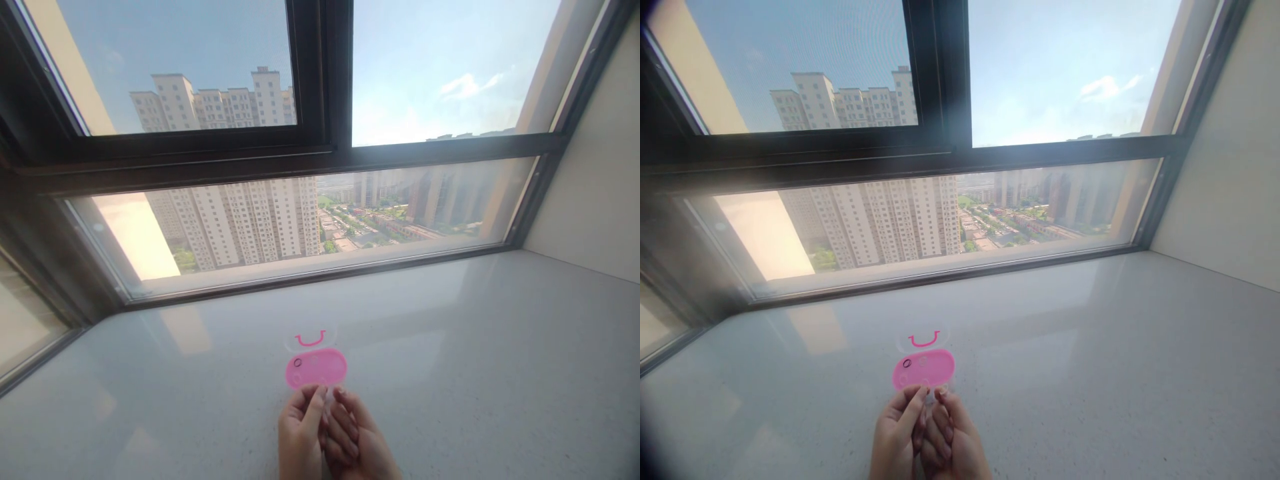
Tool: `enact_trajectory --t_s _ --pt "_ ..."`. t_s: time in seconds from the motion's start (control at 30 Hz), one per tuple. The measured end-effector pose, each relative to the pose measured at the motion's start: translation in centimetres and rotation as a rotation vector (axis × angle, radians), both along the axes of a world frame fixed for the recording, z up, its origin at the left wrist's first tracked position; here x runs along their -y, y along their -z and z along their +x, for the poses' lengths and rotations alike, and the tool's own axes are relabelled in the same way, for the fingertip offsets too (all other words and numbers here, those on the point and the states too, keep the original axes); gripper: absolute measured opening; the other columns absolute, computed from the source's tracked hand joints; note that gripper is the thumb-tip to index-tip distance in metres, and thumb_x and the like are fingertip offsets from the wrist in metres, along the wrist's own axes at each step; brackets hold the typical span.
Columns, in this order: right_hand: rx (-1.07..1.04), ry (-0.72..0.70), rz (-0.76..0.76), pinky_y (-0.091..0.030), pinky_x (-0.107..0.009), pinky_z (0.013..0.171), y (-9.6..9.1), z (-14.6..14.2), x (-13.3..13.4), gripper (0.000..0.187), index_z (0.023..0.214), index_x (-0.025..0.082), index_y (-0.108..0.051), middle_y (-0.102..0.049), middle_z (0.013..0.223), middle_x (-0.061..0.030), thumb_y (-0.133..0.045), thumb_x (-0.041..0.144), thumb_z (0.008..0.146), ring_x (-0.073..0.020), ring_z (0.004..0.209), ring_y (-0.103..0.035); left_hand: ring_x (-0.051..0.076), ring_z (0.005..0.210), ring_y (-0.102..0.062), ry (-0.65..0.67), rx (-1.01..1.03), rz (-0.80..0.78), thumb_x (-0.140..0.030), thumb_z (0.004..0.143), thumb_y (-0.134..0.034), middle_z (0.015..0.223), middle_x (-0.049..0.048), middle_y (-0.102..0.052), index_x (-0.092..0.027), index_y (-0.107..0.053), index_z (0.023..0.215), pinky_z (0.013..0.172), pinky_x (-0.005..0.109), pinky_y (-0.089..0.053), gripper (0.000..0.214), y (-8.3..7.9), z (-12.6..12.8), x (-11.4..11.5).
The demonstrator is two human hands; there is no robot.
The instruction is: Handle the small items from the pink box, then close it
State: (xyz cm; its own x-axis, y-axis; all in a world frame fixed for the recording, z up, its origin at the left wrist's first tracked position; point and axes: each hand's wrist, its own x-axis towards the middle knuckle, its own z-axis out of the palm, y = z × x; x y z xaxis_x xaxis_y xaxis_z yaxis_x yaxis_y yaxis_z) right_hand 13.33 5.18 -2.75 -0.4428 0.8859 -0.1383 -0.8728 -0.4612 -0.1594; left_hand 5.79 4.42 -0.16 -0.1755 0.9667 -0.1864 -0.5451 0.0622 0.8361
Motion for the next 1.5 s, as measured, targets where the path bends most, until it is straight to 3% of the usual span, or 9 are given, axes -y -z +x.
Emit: enact_trajectory --t_s 0.53,0.77,0.9,1.1,1.37,1.5 --pt "-0.039 0.034 -0.121 -0.013 -0.011 0.026 -0.5 -0.2 0.1 0.036 0.048 0.014 -0.055 -0.038 0.029 0.0124 -0.090 0.024 0.048 0.0022 0.026 -0.011 0.009 0.040 -0.053 0.000 -0.028 0.001 -0.040 0.058 -0.084 0.045 -0.0061 -0.056 -0.014 -0.067 0.068 0.046 0.020 -0.047 0.033 0.8 0.2 -0.3" --pt "-0.033 0.019 -0.130 -0.013 -0.010 0.026 -0.8 -0.3 0.1 0.052 0.037 0.015 -0.040 -0.040 0.028 0.0102 -0.090 0.026 0.046 0.0032 0.025 -0.010 0.012 0.043 -0.058 -0.035 -0.056 0.000 -0.042 0.054 -0.085 0.046 -0.0047 -0.057 -0.014 -0.067 0.067 0.044 0.021 -0.048 0.035 0.9 0.4 -0.5" --pt "0.001 0.017 -0.146 -0.014 -0.010 0.026 -0.9 -0.2 0.0 0.053 0.038 0.016 -0.038 -0.046 0.031 0.0083 -0.089 0.026 0.047 0.0034 0.026 -0.013 0.013 0.044 -0.059 -0.018 -0.076 -0.006 -0.042 0.054 -0.085 0.046 -0.0038 -0.059 -0.014 -0.068 0.068 0.044 0.022 -0.048 0.035 0.3 0.3 -0.2" --pt "0.023 0.030 -0.183 -0.014 -0.010 0.026 -1.1 -0.1 0.1 0.038 0.047 0.014 -0.051 -0.047 0.033 0.0096 -0.088 0.023 0.048 0.0022 0.026 -0.015 0.008 0.039 -0.050 0.030 -0.054 -0.021 -0.041 0.055 -0.086 0.043 -0.0056 -0.056 -0.013 -0.069 0.067 0.038 0.016 -0.041 0.035 0.1 0.0 -0.2" --pt "0.039 -0.052 -0.054 -0.016 -0.011 0.026 -0.5 -0.1 -0.2 0.063 0.034 0.018 -0.027 -0.039 0.026 0.0085 -0.086 0.032 0.053 0.0022 0.023 -0.014 0.002 0.034 -0.039 0.036 -0.047 -0.030 -0.044 0.053 -0.087 0.041 -0.0075 -0.051 -0.012 -0.070 0.070 0.033 0.012 -0.030 0.040 1.5 -0.4 -0.5" --pt "0.095 -0.077 -0.006 -0.016 -0.013 0.026 0.0 -0.3 -0.4 0.060 0.035 0.019 -0.031 -0.034 0.024 0.0098 -0.085 0.041 0.052 0.0007 0.022 -0.015 0.002 0.032 -0.034 -0.023 -0.070 -0.043 -0.047 0.049 -0.088 0.039 -0.0083 -0.048 -0.012 -0.071 0.071 0.031 0.011 -0.025 0.044 1.8 -0.3 -0.6"
